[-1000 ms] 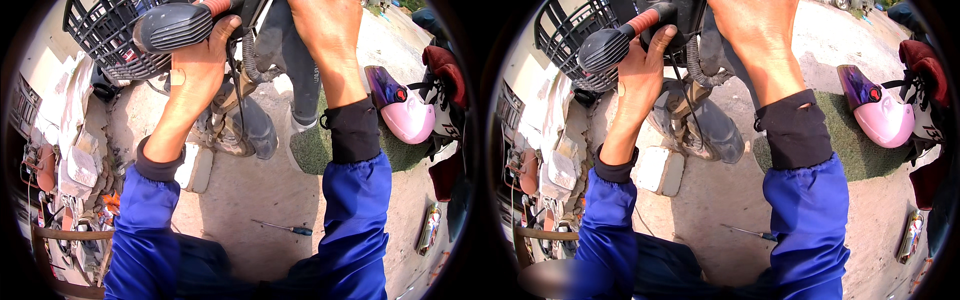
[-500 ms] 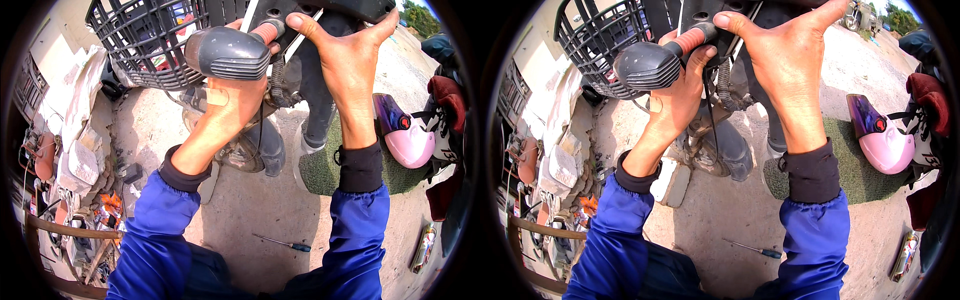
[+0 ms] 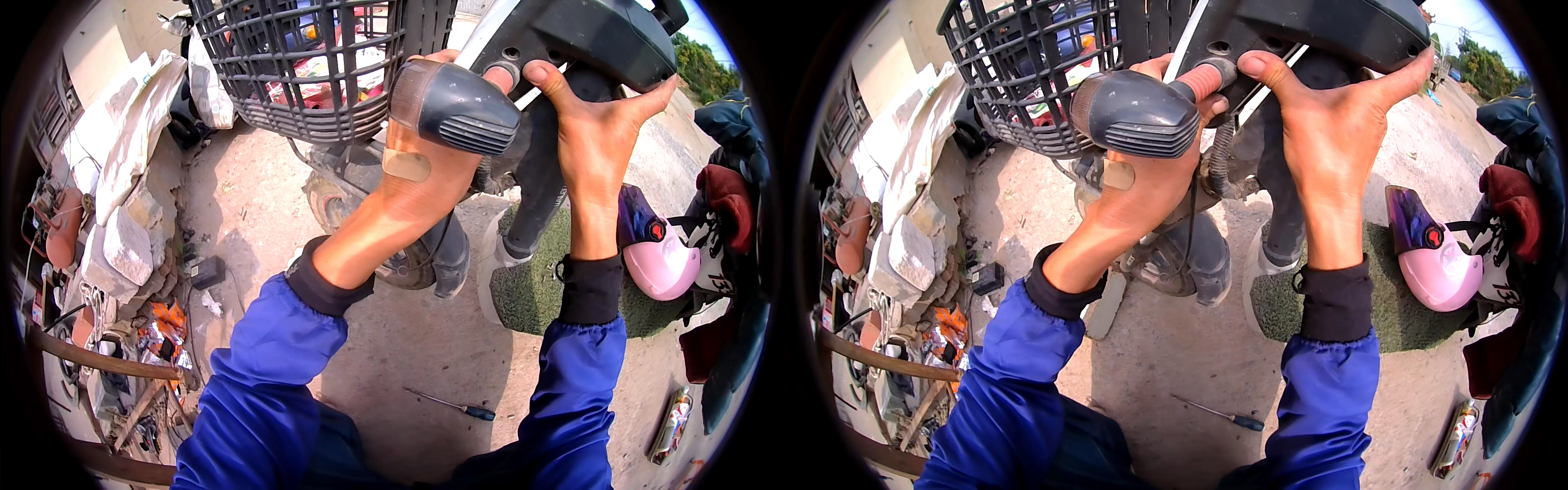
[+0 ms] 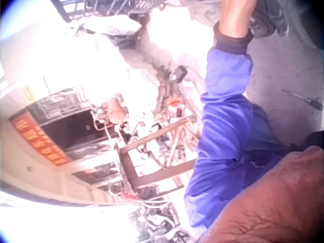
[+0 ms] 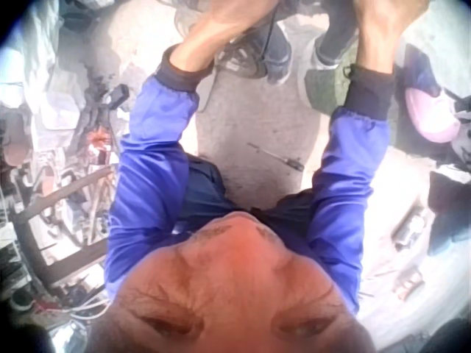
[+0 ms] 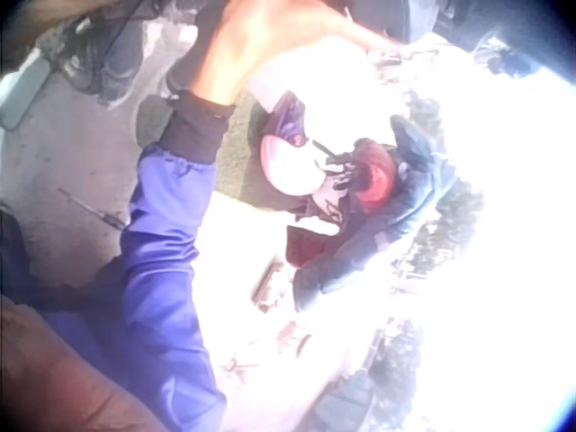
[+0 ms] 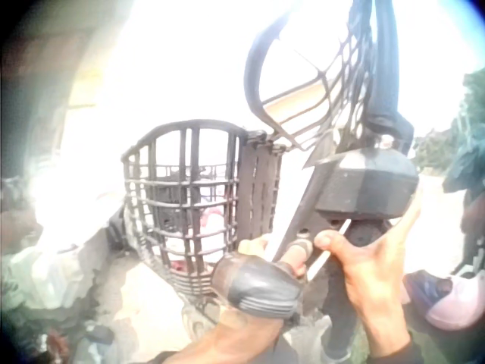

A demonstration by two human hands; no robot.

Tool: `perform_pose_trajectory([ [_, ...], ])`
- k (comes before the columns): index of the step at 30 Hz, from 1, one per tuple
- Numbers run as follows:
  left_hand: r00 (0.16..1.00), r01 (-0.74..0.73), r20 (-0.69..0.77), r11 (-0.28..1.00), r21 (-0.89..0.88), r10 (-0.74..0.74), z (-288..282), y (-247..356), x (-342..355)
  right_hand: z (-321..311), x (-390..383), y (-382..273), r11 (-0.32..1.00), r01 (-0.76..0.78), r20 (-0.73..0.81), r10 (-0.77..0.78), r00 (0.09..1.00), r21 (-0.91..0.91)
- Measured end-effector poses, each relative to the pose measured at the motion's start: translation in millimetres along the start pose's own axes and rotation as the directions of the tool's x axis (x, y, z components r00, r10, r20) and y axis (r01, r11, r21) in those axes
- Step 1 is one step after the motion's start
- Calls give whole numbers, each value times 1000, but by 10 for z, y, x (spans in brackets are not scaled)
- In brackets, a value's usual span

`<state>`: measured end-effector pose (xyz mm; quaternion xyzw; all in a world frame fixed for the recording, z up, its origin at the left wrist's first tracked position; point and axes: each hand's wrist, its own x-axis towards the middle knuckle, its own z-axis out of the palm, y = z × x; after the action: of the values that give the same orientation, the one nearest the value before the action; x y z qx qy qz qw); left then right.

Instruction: The person uses a screwdriver to tighten screws on the handlebar stem of a bicycle. They repeatedly adjust the position of the handlebars and tighten the fasteners to secure the assembly.

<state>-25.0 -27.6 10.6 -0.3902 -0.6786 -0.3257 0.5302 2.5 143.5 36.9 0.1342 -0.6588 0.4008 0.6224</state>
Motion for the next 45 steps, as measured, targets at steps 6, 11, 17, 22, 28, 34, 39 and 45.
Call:
perform_pose_trajectory([
  [6, 1000, 6, -21, 1000, 19, -5, 8, 6, -2, 18, -8, -36, 997, -38, -3, 38, 999, -61],
  [11, 988, -89, -113, 989, 114, 102, 106, -34, 27, 38, -2, 16, 999, 20, 4, -20, 1000, 31],
  [17, 962, -130, -210, 971, 201, 172, 203, -140, 45, 25, -40, 20, 994, 40, -33, -44, 998, -106],
  [22, 966, -128, -191, 967, 220, 172, 195, -151, 48, 27, -46, -35, 999, -8, -21, 9, 1000, 46],
  [28, 997, 30, -74, 993, 115, -22, 199, -24, 36, -470, 31, 58, 981, -193, 134, 190, 973, 10],
  [34, 997, 70, -25, 997, -28, -71, 100, -25, 61, -1221, -64, 668, 951, -305, 214, 308, 927, -49],
  [39, 982, -85, -170, 996, 14, 86, 193, -50, 69, -1553, -675, 1049, 801, -440, 490, 598, 635, -406],
  [45, 967, -161, -194, 986, 40, 166, 231, -95, 69, -2001, -1761, 1247, 805, -166, 642, 562, 522, -569],
])
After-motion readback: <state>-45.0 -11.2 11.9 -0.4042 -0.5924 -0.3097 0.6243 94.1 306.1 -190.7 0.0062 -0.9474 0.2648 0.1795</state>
